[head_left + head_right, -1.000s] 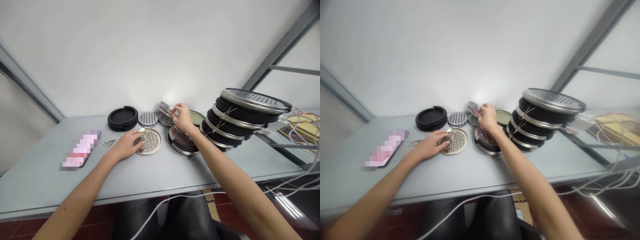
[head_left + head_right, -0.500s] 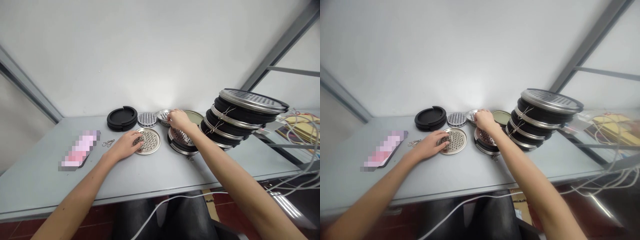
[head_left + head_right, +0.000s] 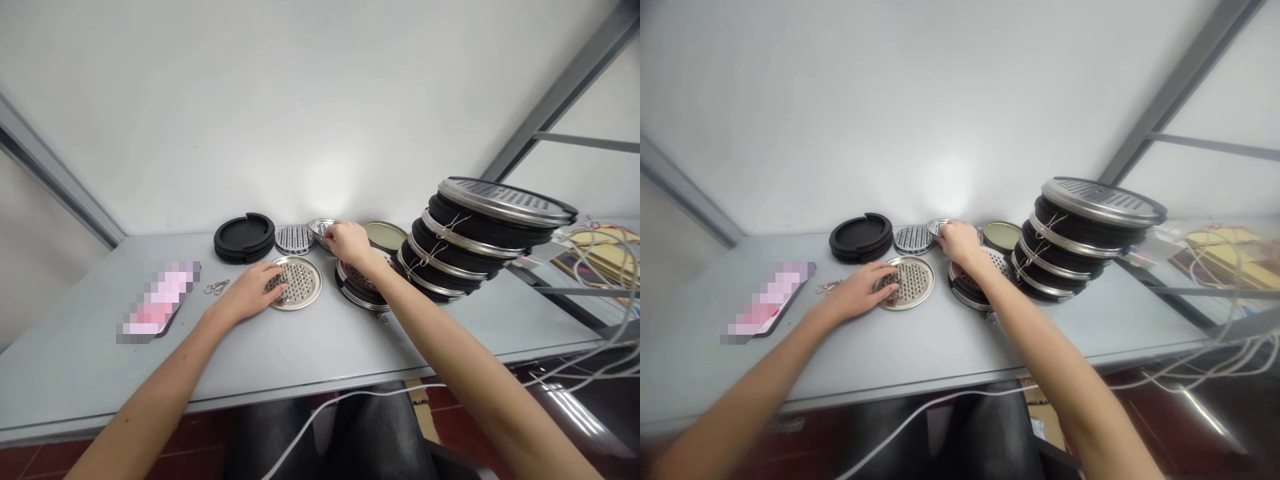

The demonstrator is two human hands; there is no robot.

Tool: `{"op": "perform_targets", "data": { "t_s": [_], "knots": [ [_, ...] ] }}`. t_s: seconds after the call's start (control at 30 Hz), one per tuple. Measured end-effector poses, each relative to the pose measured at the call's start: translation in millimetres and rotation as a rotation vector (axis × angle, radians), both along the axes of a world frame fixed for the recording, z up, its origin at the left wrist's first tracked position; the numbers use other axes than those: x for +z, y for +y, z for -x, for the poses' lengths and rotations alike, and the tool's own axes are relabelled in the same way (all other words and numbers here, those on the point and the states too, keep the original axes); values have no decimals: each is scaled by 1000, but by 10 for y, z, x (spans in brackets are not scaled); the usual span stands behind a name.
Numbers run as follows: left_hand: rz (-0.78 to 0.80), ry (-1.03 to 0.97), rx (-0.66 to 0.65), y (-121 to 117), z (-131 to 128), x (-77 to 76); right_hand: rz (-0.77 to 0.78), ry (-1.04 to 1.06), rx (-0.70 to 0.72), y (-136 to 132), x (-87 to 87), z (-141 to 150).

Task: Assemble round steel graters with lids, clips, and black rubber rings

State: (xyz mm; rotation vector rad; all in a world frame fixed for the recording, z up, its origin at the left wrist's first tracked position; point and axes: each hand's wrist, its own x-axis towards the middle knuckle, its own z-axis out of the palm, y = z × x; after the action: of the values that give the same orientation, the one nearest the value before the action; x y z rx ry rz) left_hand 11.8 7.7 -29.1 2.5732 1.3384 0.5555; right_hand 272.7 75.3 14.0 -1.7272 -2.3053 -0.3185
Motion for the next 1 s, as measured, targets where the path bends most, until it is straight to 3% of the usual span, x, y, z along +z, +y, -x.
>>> {"op": "perform_targets", "data": {
  "t_s": [0.23,0.5,0.87,1.0],
  "knots": [
    [14,-12,4,-7,6,10,-146,141,-16,-32,-1,-110],
    [5,-8,-4,-2,10,-6,-113,46,108,-33,9,-240],
    [17,-14,-12,8,16,-28,-165,431,126,-27,154,-441],
    [15,-1,-3,18,20,-40,-209,586,209,-53,177,-438]
  ]
}}
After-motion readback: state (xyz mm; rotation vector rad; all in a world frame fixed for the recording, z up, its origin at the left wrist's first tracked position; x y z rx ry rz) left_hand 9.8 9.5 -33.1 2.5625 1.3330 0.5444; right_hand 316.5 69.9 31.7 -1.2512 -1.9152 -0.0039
